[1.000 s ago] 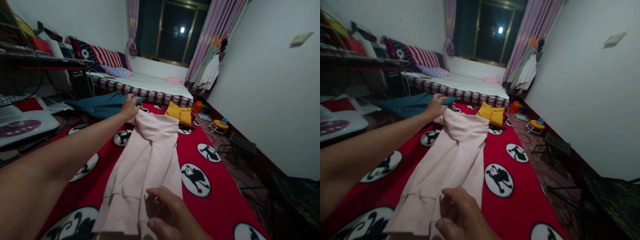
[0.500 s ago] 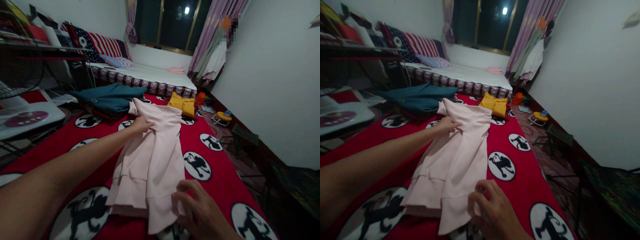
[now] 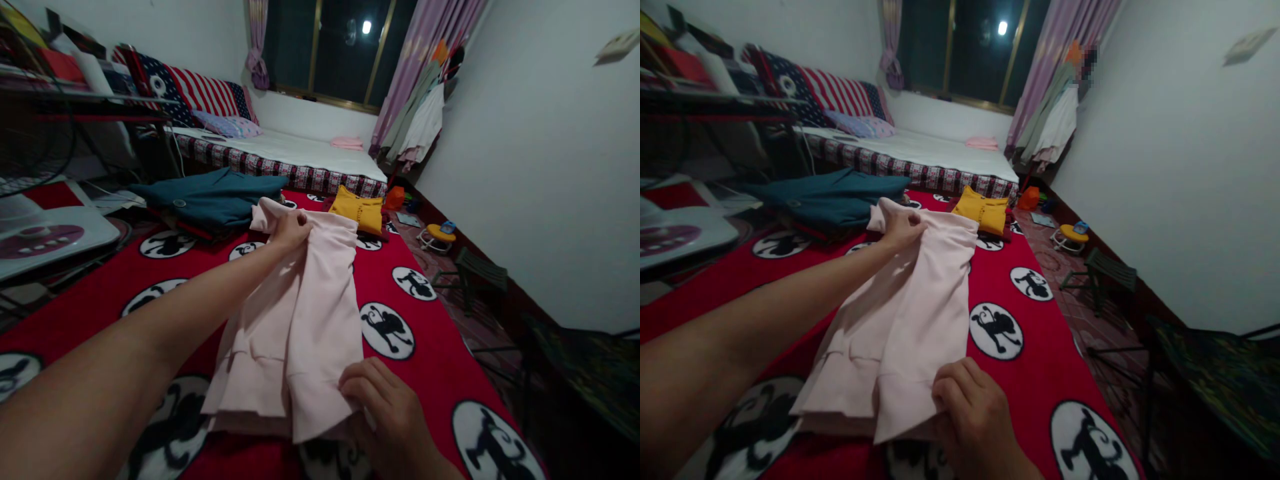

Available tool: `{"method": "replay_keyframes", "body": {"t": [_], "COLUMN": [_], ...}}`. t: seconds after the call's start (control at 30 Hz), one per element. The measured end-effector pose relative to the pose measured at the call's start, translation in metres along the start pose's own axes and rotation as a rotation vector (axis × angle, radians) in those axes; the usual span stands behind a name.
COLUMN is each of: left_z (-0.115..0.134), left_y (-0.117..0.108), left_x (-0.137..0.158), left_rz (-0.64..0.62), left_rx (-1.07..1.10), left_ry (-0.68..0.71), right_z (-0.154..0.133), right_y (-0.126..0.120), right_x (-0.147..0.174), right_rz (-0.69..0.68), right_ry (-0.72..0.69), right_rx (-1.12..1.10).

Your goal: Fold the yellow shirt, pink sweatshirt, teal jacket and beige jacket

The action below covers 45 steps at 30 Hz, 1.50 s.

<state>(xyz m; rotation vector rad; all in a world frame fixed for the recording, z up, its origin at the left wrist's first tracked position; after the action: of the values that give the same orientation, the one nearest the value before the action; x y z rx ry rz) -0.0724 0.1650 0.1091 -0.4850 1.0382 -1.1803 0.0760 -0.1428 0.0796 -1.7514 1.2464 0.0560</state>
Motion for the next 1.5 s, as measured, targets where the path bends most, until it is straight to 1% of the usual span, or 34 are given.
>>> {"method": "replay_keyframes", "body": {"t": [0.07, 0.1, 0.17, 0.2, 0.23, 0.3, 0.33, 0.37, 0.4, 0.43, 0.47, 0.53, 0.6, 0.67, 0.7, 0.77, 0.83, 0.87, 0.9, 0.97, 1.03, 1.13, 1.23, 1.33, 1.43, 1.5], "left_z": [0.001, 0.0, -0.002, -0.001, 0.003, 0.021, 0.035, 0.048, 0.059, 0.067, 0.072, 0.071, 0.066, 0.062, 0.061, 0.061, 0.061, 0.061, 0.062, 0.064, 0.066, 0.066, 0.065, 0.063, 0.063, 0.063], "left_y": [-0.011, -0.014, -0.015, -0.016, -0.017, -0.018, -0.014, -0.009, -0.002, 0.006, 0.014, 0.03, 0.043, 0.05, 0.052, 0.053, 0.053, 0.053, 0.053, 0.052, 0.051, 0.051, 0.055, 0.059, 0.063, 0.065], "left_x": [-0.011, -0.013, -0.01, -0.005, 0.003, 0.025, 0.04, 0.056, 0.073, 0.089, 0.103, 0.124, 0.138, 0.145, 0.148, 0.151, 0.152, 0.152, 0.153, 0.154, 0.156, 0.159, 0.16, 0.161, 0.162, 0.162], "left_rz": [0.039, 0.035, 0.007, 0.009, 0.026, 0.064, 0.06, 0.036, -0.003, -0.053, -0.102, -0.198, -0.263, -0.27, -0.259, -0.235, -0.226, -0.228, -0.232, -0.249, -0.275, -0.314, -0.351, -0.353, -0.355, -0.367], "left_rx": [-0.023, -0.048, -0.133, -0.184, -0.232, -0.299, -0.306, -0.291, -0.266, -0.239, -0.218, -0.194, -0.183, -0.18, -0.178, -0.177, -0.18, -0.18, -0.178, -0.17, -0.161, -0.157, -0.158, -0.147, -0.141, -0.142], "left_ry": [0.011, 0.007, -0.014, -0.009, 0.016, 0.149, 0.25, 0.353, 0.438, 0.503, 0.532, 0.522, 0.49, 0.49, 0.502, 0.527, 0.538, 0.542, 0.548, 0.568, 0.59, 0.607, 0.6, 0.598, 0.599, 0.596], "right_z": [-0.003, -0.005, -0.006, -0.004, -0.002, 0.005, 0.009, 0.013, 0.017, 0.021, 0.025, 0.028, 0.036, 0.058, 0.075, 0.119, 0.168, 0.195, 0.219, 0.259, 0.284, 0.302, 0.308, 0.307, 0.299, 0.295], "right_y": [0.005, 0.009, 0.016, 0.015, 0.01, -0.005, -0.01, -0.009, -0.003, 0.007, 0.019, 0.035, 0.034, 0.018, 0.005, -0.027, -0.057, -0.066, -0.076, -0.089, -0.094, -0.094, -0.093, -0.099, -0.108, -0.108], "right_x": [-0.005, -0.008, -0.014, -0.017, -0.021, -0.027, -0.028, -0.027, -0.025, -0.022, -0.019, -0.013, -0.018, -0.034, -0.046, -0.075, -0.105, -0.119, -0.132, -0.159, -0.183, -0.211, -0.231, -0.251, -0.271, -0.279], "right_rz": [-0.03, -0.08, -0.181, -0.197, -0.173, -0.06, -0.014, -0.005, -0.04, -0.109, -0.192, -0.325, -0.356, -0.292, -0.221, -0.023, 0.167, 0.218, 0.274, 0.325, 0.337, 0.321, 0.276, 0.252, 0.301, 0.343], "right_ry": [0.021, 0.034, 0.076, 0.097, 0.108, 0.111, 0.105, 0.097, 0.092, 0.097, 0.105, 0.126, 0.189, 0.273, 0.313, 0.367, 0.399, 0.442, 0.483, 0.565, 0.608, 0.64, 0.672, 0.687, 0.669, 0.657], "right_rx": [-0.042, -0.061, -0.103, -0.121, -0.129, -0.081, -0.025, 0.032, 0.079, 0.108, 0.109, 0.042, -0.055, -0.117, -0.12, -0.088, -0.079, -0.06, 0.006, 0.17, 0.258, 0.322, 0.4, 0.466, 0.516, 0.536]}}
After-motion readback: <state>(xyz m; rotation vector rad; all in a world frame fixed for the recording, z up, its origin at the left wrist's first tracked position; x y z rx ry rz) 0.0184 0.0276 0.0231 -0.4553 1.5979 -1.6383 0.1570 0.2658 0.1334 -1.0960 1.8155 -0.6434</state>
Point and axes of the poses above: each hand's wrist, its own x-axis away from the middle knuckle, its own y-axis out of the palm, z = x × y, the point moved 10 cm from there along -x, towards the middle knuckle, and after that the axes turned 11 degrees about -x, right-handed, at the moved point
